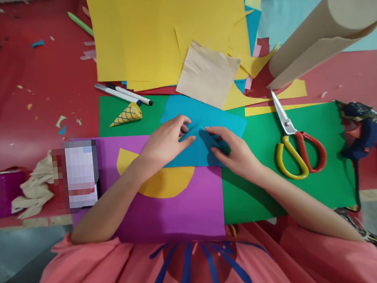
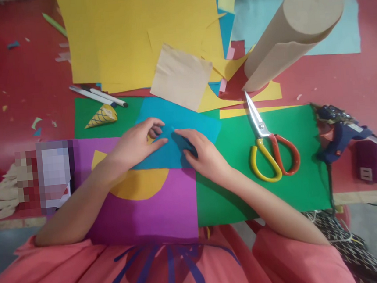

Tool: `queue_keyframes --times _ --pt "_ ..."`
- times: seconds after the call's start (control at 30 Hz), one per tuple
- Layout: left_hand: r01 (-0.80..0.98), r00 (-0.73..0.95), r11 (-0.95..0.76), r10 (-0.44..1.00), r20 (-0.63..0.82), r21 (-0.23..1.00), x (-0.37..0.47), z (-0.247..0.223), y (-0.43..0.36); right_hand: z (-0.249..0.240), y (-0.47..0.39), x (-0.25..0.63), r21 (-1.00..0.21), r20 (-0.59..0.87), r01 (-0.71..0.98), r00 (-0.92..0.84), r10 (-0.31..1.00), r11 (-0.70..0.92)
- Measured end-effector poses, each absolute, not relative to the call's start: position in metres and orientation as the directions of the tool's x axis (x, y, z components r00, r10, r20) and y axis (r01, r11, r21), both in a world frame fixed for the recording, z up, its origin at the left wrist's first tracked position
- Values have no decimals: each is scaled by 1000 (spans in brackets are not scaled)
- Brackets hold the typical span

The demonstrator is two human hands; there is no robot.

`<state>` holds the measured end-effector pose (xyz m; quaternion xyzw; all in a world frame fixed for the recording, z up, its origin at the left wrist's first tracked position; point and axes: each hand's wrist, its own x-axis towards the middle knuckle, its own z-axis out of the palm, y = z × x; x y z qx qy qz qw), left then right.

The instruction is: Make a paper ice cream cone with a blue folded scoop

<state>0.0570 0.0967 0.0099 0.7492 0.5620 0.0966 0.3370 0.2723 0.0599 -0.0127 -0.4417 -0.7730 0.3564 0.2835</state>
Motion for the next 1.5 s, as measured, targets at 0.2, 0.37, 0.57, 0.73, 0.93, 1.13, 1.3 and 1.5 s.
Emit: queue_keyframes --times 0.2,0.37,0.57,0.73,0.93,1.13,1.3,1.5 --pt "487 275 72 934 -230 871 52 10 95 -6 54 270 -903 139 321 -410 902 285" --pt "413 310 72 926 -214 908 53 13 85 7 62 269 -989 -31 146 -369 929 25" --pt "305 400 49 900 -174 951 54 9 77 9 73 262 -992 -108 104 -421 901 -70" --pt "273 465 72 863 -197 959 53 3 77 5 72 259 -994 -112 34 -448 887 -108" --pt "236 521 49 837 -169 971 52 3 78 6 73 262 -987 -133 -8 -510 850 -160" --pt "242 537 45 826 -172 969 52 2 78 3 74 264 -971 -187 -29 -528 829 -238" --pt "249 519 62 834 -187 967 52 0 78 0 76 265 -970 -194 -19 -543 817 -243" --pt "211 514 94 836 -192 973 54 0 78 -1 77 266 -980 -167 -1 -550 818 -200"
